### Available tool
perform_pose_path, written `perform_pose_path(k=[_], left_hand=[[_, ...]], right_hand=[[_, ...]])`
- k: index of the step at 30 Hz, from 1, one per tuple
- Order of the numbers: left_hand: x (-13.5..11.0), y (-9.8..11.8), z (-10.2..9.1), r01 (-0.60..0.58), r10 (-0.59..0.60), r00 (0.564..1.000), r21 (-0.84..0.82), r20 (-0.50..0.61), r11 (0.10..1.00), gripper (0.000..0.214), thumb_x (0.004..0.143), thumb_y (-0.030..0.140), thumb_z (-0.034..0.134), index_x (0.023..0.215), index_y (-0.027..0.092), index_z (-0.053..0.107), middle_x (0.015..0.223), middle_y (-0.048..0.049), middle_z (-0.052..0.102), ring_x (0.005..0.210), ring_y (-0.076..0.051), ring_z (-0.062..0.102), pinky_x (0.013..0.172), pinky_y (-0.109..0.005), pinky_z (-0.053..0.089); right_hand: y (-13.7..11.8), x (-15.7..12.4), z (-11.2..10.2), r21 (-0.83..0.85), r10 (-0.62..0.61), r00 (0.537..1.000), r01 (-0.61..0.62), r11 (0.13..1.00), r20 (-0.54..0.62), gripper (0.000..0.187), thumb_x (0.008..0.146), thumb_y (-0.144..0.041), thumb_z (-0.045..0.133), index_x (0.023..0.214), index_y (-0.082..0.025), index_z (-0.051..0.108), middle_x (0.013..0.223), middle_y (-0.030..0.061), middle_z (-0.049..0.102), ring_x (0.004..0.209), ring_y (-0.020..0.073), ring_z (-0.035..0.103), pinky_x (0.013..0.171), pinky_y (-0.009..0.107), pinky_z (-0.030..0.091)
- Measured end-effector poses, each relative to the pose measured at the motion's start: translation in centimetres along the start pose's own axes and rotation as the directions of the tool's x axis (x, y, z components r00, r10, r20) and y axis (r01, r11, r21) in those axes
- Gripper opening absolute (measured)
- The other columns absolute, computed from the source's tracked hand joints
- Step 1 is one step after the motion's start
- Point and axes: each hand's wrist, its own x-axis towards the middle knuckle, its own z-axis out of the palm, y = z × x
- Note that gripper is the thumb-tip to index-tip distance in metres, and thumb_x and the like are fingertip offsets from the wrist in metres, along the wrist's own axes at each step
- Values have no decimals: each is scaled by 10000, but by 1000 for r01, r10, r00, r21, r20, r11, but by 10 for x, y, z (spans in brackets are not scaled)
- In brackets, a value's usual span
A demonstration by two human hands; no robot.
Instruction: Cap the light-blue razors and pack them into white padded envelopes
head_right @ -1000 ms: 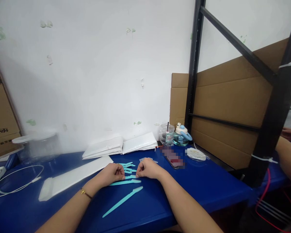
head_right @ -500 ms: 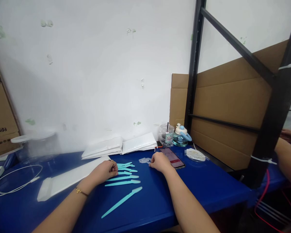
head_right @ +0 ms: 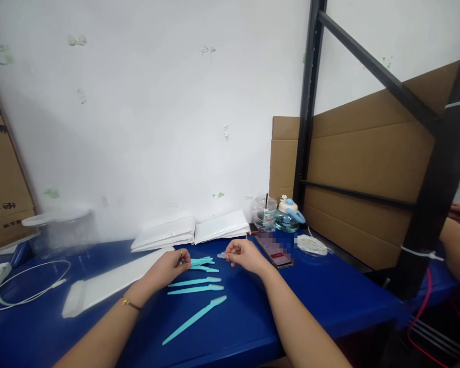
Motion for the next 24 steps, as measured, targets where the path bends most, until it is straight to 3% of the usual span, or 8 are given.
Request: perform_pose_path(k=[6,13,24], left_hand=[[1,2,0,4,-5,1000,-24,-19,1000,137,787,324,520,810,204,583,710,17,581,641,-137,511,547,-231,298],[1,2,1,10,-11,1000,-33,-20,999,139,786,328,522,809,208,589,703,19,577,637,-137,508,543,-228,303],[2,5,2,4,-5,1000,-74,-5,997,182,782,358,519,814,198,598,710,14,584,626,-134,501,544,-226,310]], right_hand=[[-4,0,-2,130,18,999,-13,991,-34,320,684,-410,698,817,-120,692,670,44,678,550,121,573,546,234,436],[-7,0,1,324,102,994,-87,942,-29,426,601,-449,763,829,-98,684,633,56,690,579,149,626,572,263,474],[-6,6,16,312,76,993,-45,949,-86,410,645,-503,708,752,-112,646,632,31,670,522,134,633,491,219,440]])
